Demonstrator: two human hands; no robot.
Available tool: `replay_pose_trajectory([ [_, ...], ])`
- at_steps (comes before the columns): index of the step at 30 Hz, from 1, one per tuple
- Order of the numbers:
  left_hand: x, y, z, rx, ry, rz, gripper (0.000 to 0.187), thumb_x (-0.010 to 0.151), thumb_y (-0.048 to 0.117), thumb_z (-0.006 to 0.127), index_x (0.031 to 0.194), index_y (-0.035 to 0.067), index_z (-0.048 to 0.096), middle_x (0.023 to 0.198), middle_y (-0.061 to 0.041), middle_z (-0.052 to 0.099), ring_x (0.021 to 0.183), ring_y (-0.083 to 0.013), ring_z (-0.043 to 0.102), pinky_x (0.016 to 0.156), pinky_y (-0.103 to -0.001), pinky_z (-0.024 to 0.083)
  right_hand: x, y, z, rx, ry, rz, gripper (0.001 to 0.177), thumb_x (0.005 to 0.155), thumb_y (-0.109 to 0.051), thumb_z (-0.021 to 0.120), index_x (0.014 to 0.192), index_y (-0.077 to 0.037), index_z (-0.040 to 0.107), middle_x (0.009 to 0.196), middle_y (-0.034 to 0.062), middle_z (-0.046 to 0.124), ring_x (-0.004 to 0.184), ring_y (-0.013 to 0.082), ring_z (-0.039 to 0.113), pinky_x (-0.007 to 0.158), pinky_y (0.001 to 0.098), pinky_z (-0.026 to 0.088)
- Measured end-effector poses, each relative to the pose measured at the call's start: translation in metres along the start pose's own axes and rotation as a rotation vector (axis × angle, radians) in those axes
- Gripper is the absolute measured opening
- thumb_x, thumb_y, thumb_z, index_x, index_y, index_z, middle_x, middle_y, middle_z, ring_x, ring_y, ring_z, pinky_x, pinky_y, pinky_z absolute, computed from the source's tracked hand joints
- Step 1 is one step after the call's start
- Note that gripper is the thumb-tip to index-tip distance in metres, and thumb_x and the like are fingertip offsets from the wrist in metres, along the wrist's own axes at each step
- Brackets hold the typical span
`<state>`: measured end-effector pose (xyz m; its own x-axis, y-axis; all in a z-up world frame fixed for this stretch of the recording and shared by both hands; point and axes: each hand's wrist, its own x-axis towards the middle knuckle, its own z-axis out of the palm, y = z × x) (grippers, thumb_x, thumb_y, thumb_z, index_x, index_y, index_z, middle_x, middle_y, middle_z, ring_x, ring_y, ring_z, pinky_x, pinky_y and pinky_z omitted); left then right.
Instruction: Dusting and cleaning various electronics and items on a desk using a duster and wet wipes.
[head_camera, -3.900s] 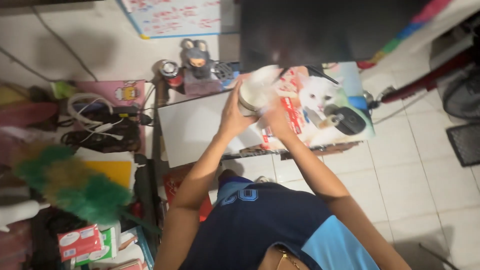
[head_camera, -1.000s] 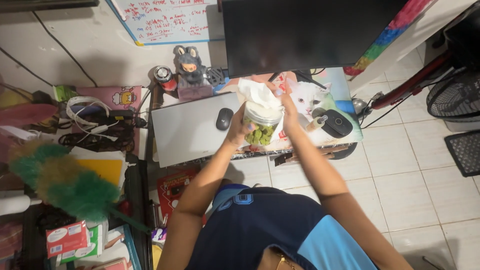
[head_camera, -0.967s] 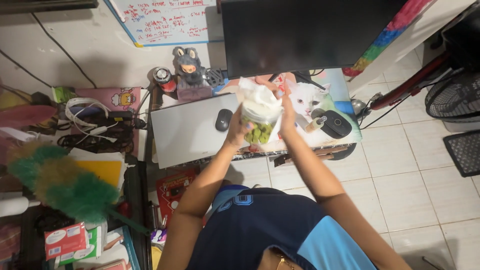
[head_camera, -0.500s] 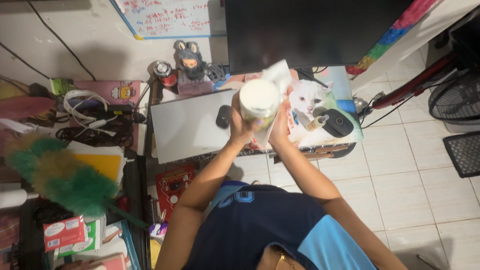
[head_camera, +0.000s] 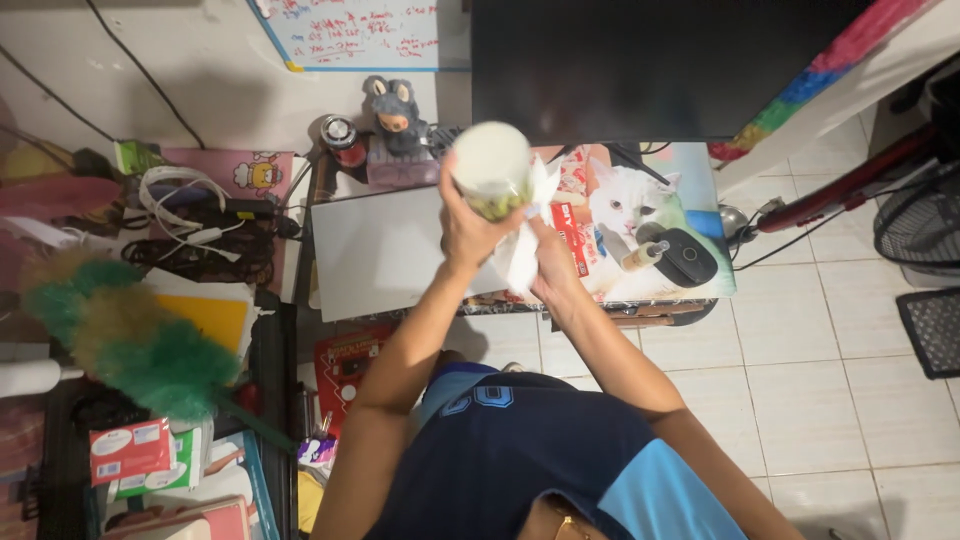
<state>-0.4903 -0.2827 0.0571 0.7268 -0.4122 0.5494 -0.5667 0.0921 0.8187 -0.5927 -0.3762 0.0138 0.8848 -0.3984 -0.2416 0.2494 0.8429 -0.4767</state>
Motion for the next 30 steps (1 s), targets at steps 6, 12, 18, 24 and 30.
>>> replay_pose_trajectory([
  [6, -0.031, -0.032, 0.003, 0.240, 0.067, 0.209, 0.118, 0.069, 0.040, 0.100, 0.154, 0.004, 0.026, 0.143, -0.028, 0.056, 0.130, -0.0412, 0.062, 0.111, -0.049, 0.052, 0.001, -0.008, 0.032, 0.131, -0.082, 0.035, 0.059, 0.104, -0.044, 0.046, 0.141, 0.001, 0.052, 0.133, 0.0166, 0.066, 0.119, 0.0290, 0.066, 0.104, 0.0412, 0.055],
  [12, 0.002, -0.034, -0.041, 0.195, 0.125, 0.118, 0.119, 0.070, 0.039, 0.098, 0.154, 0.001, 0.023, 0.142, -0.027, 0.053, 0.130, -0.0412, 0.061, 0.108, -0.045, 0.054, 0.040, 0.026, -0.027, -0.357, 0.014, 0.120, 0.049, 0.097, -0.025, 0.068, 0.142, -0.007, 0.054, 0.122, 0.0077, 0.068, 0.107, 0.0213, 0.068, 0.094, 0.0373, 0.057],
  [18, -0.009, -0.080, -0.110, 0.183, 0.282, -0.112, 0.113, 0.071, 0.031, 0.098, 0.153, 0.001, 0.026, 0.144, -0.024, 0.053, 0.133, -0.0364, 0.061, 0.112, -0.044, 0.052, 0.063, 0.043, 0.015, -0.434, 0.030, 0.159, 0.037, 0.098, -0.012, 0.065, 0.133, -0.002, 0.057, 0.115, 0.0110, 0.069, 0.094, 0.0217, 0.072, 0.077, 0.0360, 0.063],
  [24, -0.007, -0.138, -0.167, 0.502, 0.414, -0.236, 0.111, 0.063, 0.023, 0.101, 0.145, -0.001, 0.032, 0.142, -0.026, 0.045, 0.132, -0.0386, 0.050, 0.113, -0.045, 0.042, 0.130, 0.090, 0.014, -0.257, -0.079, 0.438, 0.043, 0.086, -0.011, 0.053, 0.127, 0.006, 0.056, 0.101, 0.0193, 0.068, 0.078, 0.0304, 0.069, 0.069, 0.0425, 0.060],
  [30, 0.056, -0.206, -0.181, 0.411, 0.388, -0.326, 0.101, 0.062, 0.023, 0.099, 0.140, 0.002, 0.038, 0.138, -0.023, 0.051, 0.131, -0.0381, 0.053, 0.113, -0.045, 0.043, 0.236, 0.135, -0.035, -0.354, 0.085, 0.342, 0.047, 0.087, -0.004, 0.055, 0.133, 0.006, 0.050, 0.108, 0.0162, 0.061, 0.091, 0.0312, 0.066, 0.080, 0.0454, 0.060],
])
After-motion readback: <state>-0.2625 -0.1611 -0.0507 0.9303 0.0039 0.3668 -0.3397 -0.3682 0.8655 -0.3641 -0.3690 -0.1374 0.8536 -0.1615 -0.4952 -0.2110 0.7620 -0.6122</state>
